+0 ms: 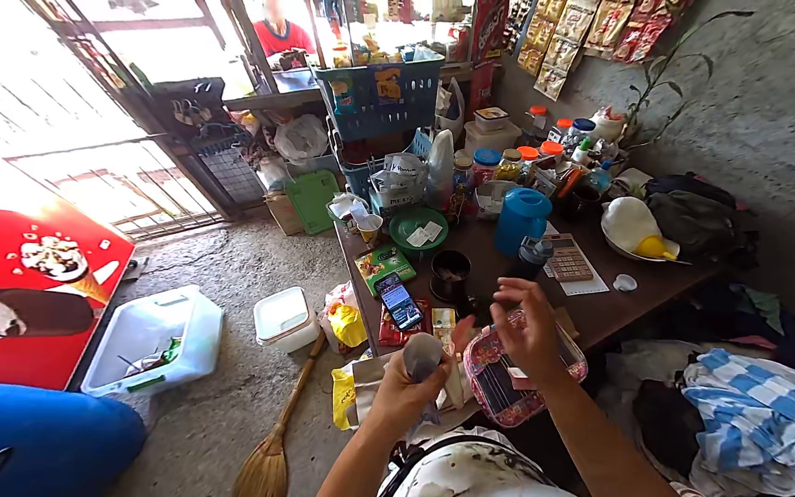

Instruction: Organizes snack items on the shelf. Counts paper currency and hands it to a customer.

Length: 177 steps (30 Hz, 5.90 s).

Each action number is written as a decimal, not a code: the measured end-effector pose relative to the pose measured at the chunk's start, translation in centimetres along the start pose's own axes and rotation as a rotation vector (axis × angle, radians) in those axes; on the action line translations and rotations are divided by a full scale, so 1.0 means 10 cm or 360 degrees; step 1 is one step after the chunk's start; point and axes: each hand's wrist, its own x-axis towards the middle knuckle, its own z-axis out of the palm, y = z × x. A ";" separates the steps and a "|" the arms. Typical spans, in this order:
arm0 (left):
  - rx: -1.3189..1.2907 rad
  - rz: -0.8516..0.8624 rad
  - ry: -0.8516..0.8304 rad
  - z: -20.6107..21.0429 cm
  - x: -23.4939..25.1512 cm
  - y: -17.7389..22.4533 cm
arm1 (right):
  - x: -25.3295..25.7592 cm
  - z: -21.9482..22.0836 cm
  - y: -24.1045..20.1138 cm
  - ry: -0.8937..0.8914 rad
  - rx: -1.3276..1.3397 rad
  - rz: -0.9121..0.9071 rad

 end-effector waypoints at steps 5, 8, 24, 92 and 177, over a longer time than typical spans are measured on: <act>0.0143 0.0091 -0.0177 -0.04 0.01 0.03 | -0.03 0.07 -0.17 -0.0845 0.0550 -0.0322; 0.0235 0.0082 -0.0211 -0.09 0.03 0.07 | -0.03 0.10 -0.15 -0.0856 0.0757 -0.0312; -0.0236 0.0027 0.0423 -0.09 0.21 -0.02 | 0.03 0.17 -0.29 -0.0682 0.1055 -0.0020; 0.0380 0.0510 0.0310 -0.11 0.34 -0.38 | -0.50 0.11 -0.23 -0.0205 0.1150 0.0687; -0.1154 -0.0058 0.1016 -0.53 -0.05 -0.25 | -0.58 0.93 -0.60 -0.1151 0.0732 0.0688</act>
